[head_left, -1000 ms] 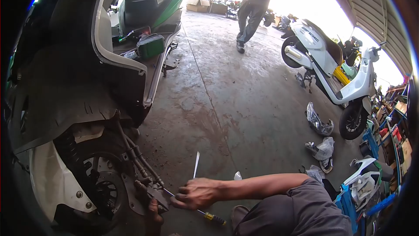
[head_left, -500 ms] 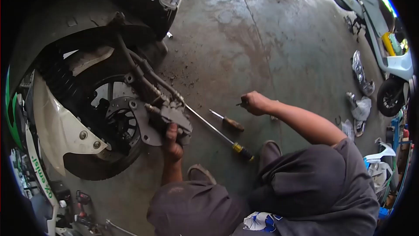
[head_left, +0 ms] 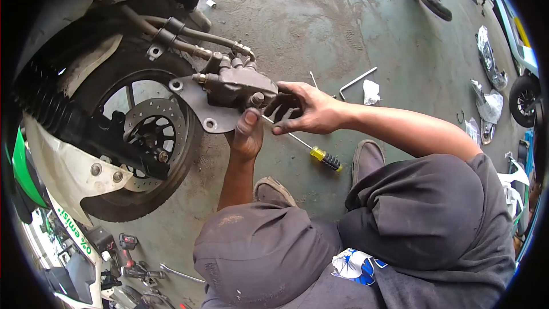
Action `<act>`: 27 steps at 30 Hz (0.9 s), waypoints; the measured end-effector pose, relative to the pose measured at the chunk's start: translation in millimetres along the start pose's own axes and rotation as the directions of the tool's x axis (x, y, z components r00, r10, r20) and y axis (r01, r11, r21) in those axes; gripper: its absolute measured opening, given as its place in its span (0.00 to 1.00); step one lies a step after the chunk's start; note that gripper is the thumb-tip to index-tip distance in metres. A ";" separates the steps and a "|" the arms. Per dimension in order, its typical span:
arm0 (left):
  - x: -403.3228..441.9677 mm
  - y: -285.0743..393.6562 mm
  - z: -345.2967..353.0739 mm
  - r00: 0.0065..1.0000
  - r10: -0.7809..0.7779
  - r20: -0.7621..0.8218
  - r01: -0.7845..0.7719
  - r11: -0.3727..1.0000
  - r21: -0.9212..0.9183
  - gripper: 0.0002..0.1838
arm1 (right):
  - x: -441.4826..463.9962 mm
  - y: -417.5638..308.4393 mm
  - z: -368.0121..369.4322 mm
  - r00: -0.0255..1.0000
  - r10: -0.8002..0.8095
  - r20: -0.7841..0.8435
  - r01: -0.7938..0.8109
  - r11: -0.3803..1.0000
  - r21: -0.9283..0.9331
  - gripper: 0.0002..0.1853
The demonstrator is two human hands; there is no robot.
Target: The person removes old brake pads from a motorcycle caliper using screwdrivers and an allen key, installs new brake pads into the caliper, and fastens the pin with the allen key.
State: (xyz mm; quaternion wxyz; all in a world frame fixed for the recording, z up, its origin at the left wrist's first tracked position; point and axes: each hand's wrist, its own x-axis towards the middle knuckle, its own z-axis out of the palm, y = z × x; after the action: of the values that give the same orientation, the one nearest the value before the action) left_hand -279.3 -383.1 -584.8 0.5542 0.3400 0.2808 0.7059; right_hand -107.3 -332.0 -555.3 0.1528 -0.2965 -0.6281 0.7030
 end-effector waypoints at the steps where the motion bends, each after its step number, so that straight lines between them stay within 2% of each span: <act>1: -2.9 -0.1 0.2 0.999 -0.012 0.041 0.015 0.998 -0.062 0.39 | 2.4 -1.1 3.2 0.997 -0.064 -0.038 0.065 0.997 0.032 0.34; 2: -5.7 1.6 1.4 0.997 -0.020 0.081 0.029 0.992 -0.122 0.44 | 4.2 -5.9 7.2 0.989 -0.128 -0.075 0.132 0.989 0.059 0.32; 3: -10.3 1.5 -4.8 0.992 -0.052 0.117 0.063 0.994 -0.092 0.44 | 3.7 -11.5 12.9 0.978 -0.157 -0.139 0.178 0.973 0.148 0.26; 4: -13.6 -1.0 -10.6 0.991 -0.049 0.121 0.060 0.994 -0.090 0.44 | 1.0 -15.7 16.0 0.977 -0.162 -0.140 0.182 0.972 0.146 0.26; 5: -14.3 -3.9 -16.8 0.986 -0.056 0.160 0.073 0.992 -0.099 0.44 | -0.9 -19.7 17.3 0.977 -0.095 -0.193 0.102 0.995 0.025 0.24; 6: -12.0 -3.8 -19.6 0.986 -0.024 0.164 0.029 0.999 -0.028 0.43 | -2.3 -22.7 18.9 0.967 -0.040 -0.253 0.017 0.996 -0.092 0.22; 7: -10.7 -5.1 -19.5 0.987 0.018 0.160 -0.027 0.998 0.051 0.41 | -1.5 -16.9 22.0 0.959 -0.127 -0.254 0.131 0.991 -0.001 0.19; 9: -6.1 -3.9 -17.7 0.983 0.075 0.167 -0.103 0.980 0.168 0.39 | -2.1 -15.5 22.9 0.951 -0.146 -0.273 0.126 0.988 -0.088 0.19; 11: -4.7 3.4 -13.4 0.979 0.004 0.203 -0.035 0.988 0.151 0.38 | -3.5 -17.1 27.4 0.932 -0.189 -0.310 0.152 0.979 -0.139 0.20; 13: -0.3 3.1 -9.4 0.983 0.026 0.181 -0.073 0.965 0.253 0.34 | -0.2 -17.0 28.1 0.913 -0.248 -0.324 0.187 0.960 -0.209 0.24; 14: 1.6 7.1 -2.9 0.985 0.057 0.165 -0.103 0.953 0.286 0.31 | -4.7 -25.6 25.0 0.962 -0.112 -0.250 0.059 0.976 -0.211 0.26; 16: 1.8 -4.6 -32.7 0.952 -0.076 0.295 -0.147 0.734 0.663 0.23 | -2.4 -25.5 27.7 0.947 -0.154 -0.281 0.106 0.978 -0.179 0.27; 18: -2.5 -15.6 -47.0 0.944 -0.169 0.283 -0.021 0.827 0.562 0.22 | 2.5 -16.3 25.4 0.948 -0.152 -0.279 0.098 0.975 -0.199 0.29; 19: 2.5 -6.2 -25.5 0.976 -0.117 0.182 0.010 0.867 0.498 0.24 | 1.1 -16.7 24.8 0.945 -0.171 -0.278 0.110 0.969 -0.223 0.30; 20: 6.8 4.2 -6.6 0.987 -0.099 0.129 0.028 0.885 0.465 0.26 | 1.6 -14.8 25.4 0.944 -0.195 -0.266 0.175 0.980 -0.097 0.29; 21: 11.3 14.6 12.3 0.994 -0.082 0.075 0.042 0.902 0.429 0.27 | 0.8 -13.2 24.9 0.945 -0.182 -0.272 0.174 0.983 -0.051 0.27; 23: 14.8 18.1 10.3 0.990 -0.033 0.134 -0.014 0.940 0.341 0.31 | -3.4 -8.5 22.9 0.946 -0.161 -0.282 0.170 0.985 0.009 0.25; 24: 14.7 15.8 1.3 0.988 -0.023 0.152 -0.026 0.950 0.313 0.32 | -8.1 -5.4 17.4 0.956 -0.187 -0.224 0.193 0.981 0.006 0.23; 25: 12.4 -0.2 -35.4 0.984 -0.066 0.164 -0.013 0.898 0.441 0.32 | -12.0 -1.0 12.3 0.963 -0.209 -0.168 0.213 0.977 0.008 0.21; 26: 8.4 -12.5 -66.0 0.978 -0.120 0.172 0.004 0.830 0.558 0.32 | -8.8 11.4 5.4 0.923 -0.336 -0.185 0.333 0.942 -0.047 0.20; 27: 6.4 -21.1 -82.8 0.984 -0.043 0.173 -0.052 0.859 0.509 0.32 | -8.2 15.5 -3.9 0.944 -0.294 -0.148 0.289 0.956 -0.060 0.20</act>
State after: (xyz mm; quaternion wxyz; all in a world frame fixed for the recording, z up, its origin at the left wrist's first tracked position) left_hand -333.3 -373.6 -650.6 0.4651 0.5372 0.4066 0.5742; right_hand -96.2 -336.3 -568.8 0.2978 -0.2569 -0.6643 0.6356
